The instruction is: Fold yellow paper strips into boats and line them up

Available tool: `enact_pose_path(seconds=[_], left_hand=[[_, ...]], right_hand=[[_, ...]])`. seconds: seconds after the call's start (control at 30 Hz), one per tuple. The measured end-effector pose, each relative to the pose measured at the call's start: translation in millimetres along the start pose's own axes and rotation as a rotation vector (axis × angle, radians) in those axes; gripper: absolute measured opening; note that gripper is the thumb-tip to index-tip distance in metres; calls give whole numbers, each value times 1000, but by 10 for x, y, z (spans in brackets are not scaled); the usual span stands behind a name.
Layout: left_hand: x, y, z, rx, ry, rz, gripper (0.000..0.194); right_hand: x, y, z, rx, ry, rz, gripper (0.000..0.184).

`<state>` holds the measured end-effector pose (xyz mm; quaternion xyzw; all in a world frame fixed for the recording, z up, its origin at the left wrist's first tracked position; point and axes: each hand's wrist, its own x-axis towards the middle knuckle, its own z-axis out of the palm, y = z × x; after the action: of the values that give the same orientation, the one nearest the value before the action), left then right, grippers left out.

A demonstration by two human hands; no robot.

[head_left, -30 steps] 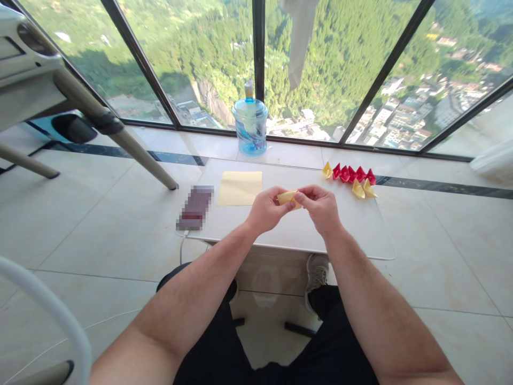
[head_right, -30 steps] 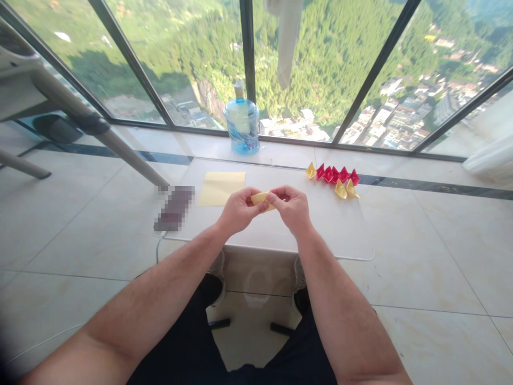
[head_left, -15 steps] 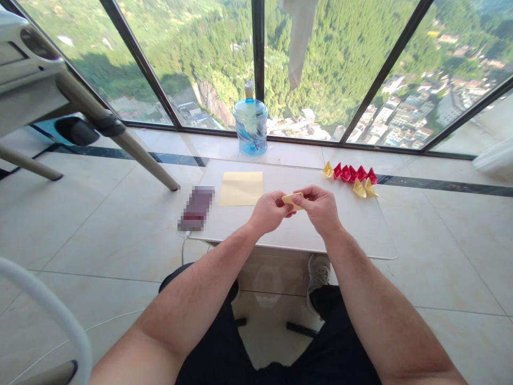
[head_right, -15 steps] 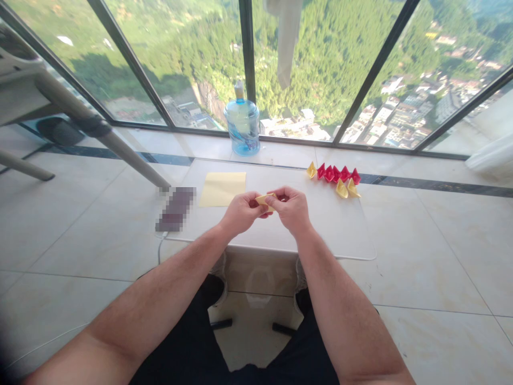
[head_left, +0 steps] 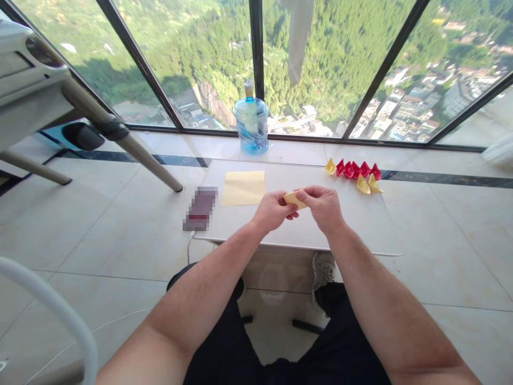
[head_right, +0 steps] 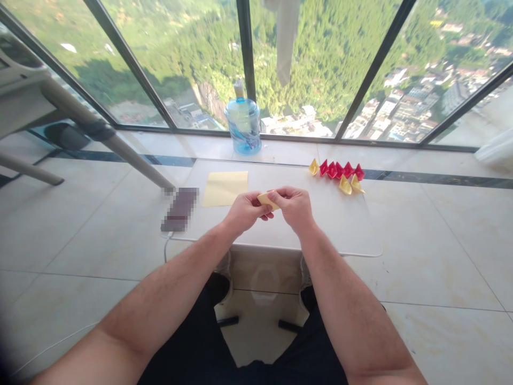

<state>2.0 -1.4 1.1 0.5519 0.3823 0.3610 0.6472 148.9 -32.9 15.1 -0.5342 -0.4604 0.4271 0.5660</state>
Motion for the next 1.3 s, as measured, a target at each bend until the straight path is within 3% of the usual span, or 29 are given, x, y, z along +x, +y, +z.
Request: enact_pose_path(seconds=[0.2, 0.47, 0.6, 0.83, 0.97, 1.13, 1.3], left_hand=[[-7, 21, -58, 143, 13, 10, 5], [10, 21, -59, 73, 27, 11, 6], [31, 42, -74, 15, 163, 63, 16], [86, 36, -166, -4, 408, 182, 26], [89, 13, -148, -13, 363, 153, 27], [69, 52, -146, 21, 335, 108, 19], [69, 58, -149, -21, 259, 80, 22]], right_hand=[[36, 57, -43, -53, -13, -2, 27], [73, 106, -45, -145, 117, -75, 26], [84, 102, -67, -141, 175, -84, 27], [30, 90, -34, -347, -2, 24, 28], [15, 102, 25, -285, 74, 16, 29], [6, 110, 21, -233, -55, 60, 27], [-8, 155, 36, -202, -93, 46, 32]])
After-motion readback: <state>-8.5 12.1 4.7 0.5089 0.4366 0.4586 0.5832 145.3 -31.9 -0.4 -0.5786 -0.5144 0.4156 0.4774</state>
